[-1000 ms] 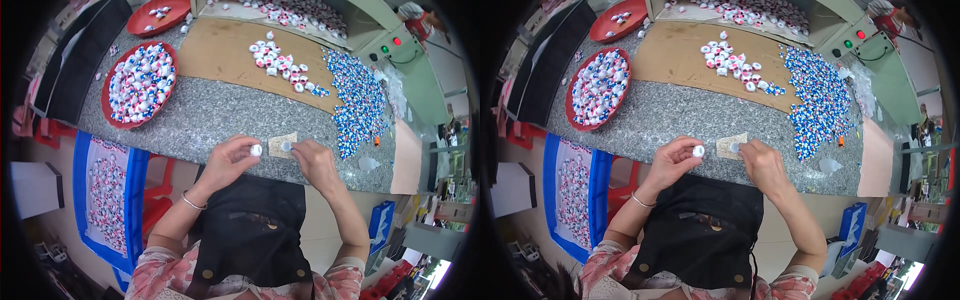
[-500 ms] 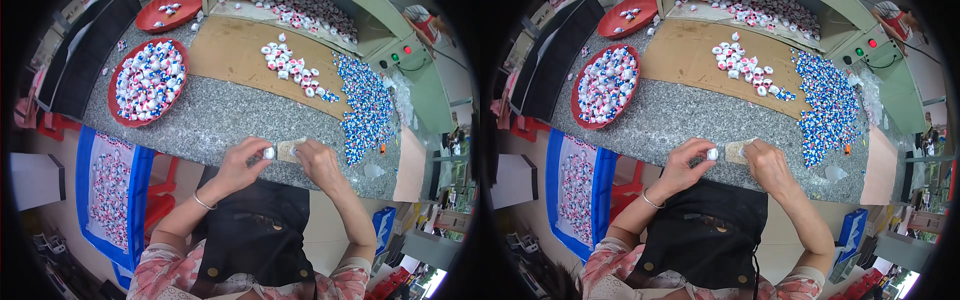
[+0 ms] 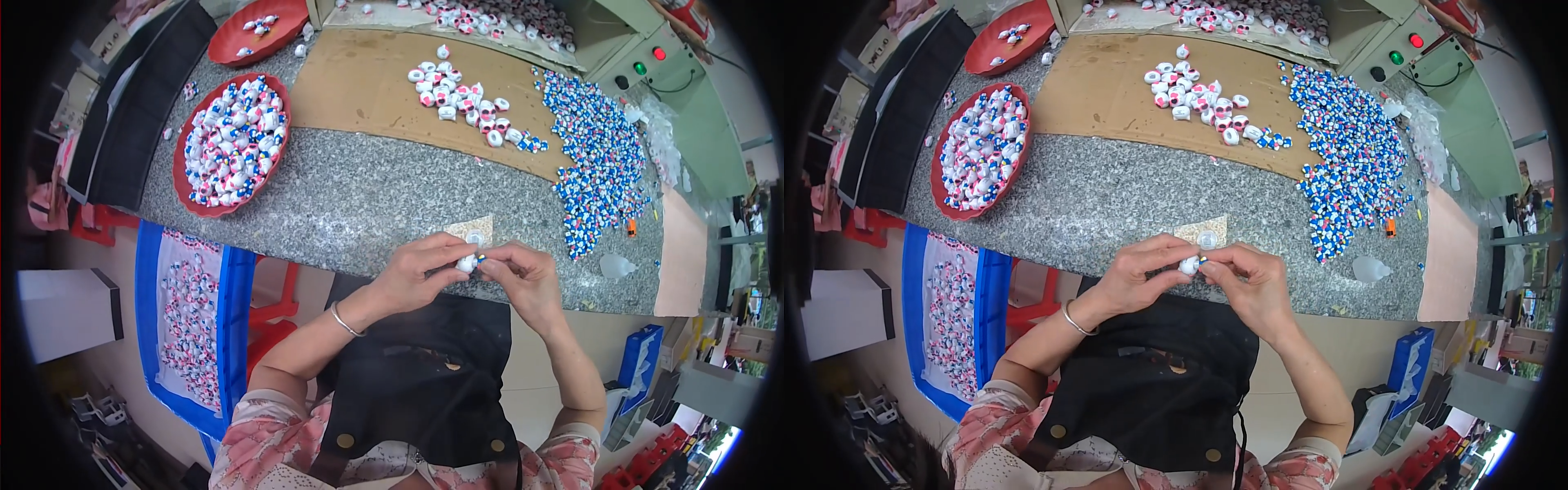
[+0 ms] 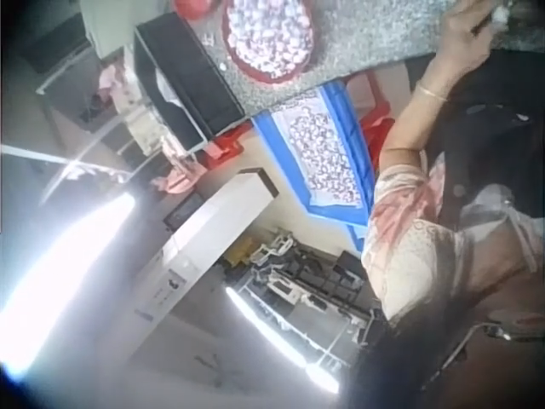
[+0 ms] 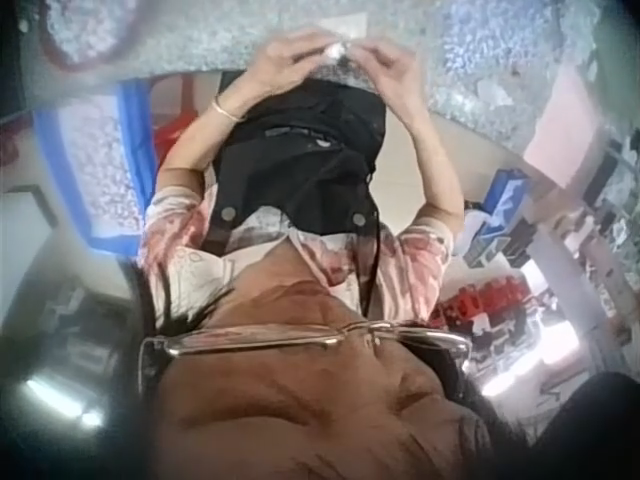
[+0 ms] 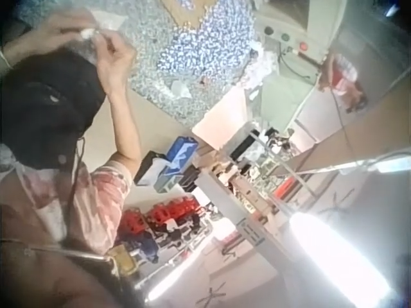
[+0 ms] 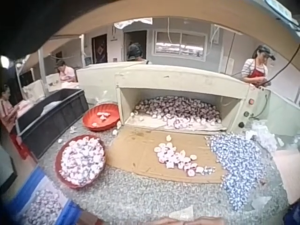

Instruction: Manually assemble small white and blue/red plastic toy components at a factory workbench.

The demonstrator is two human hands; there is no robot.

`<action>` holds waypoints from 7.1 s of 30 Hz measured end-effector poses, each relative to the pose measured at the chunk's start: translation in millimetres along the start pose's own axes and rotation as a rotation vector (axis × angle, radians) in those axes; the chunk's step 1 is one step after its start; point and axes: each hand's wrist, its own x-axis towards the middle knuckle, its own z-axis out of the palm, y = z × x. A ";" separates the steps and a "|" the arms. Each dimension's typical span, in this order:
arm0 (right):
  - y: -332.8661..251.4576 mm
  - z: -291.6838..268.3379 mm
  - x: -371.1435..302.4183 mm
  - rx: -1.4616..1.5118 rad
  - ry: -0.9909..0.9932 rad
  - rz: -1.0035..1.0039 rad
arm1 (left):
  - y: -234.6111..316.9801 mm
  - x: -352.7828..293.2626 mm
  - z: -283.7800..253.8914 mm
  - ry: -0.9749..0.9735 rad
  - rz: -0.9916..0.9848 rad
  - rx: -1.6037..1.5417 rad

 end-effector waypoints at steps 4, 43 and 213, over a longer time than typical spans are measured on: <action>-8.6 -1.4 -4.6 -0.372 -0.051 -0.456 | 7.7 6.5 -13.6 -0.262 -0.295 -0.368; 55.9 -106.2 -28.7 -0.962 0.422 -0.348 | -6.6 -22.2 -268.9 0.879 0.042 1.229; 4.5 2.4 15.7 -0.324 0.083 -0.213 | -6.1 -11.8 -2.1 0.214 -0.146 0.023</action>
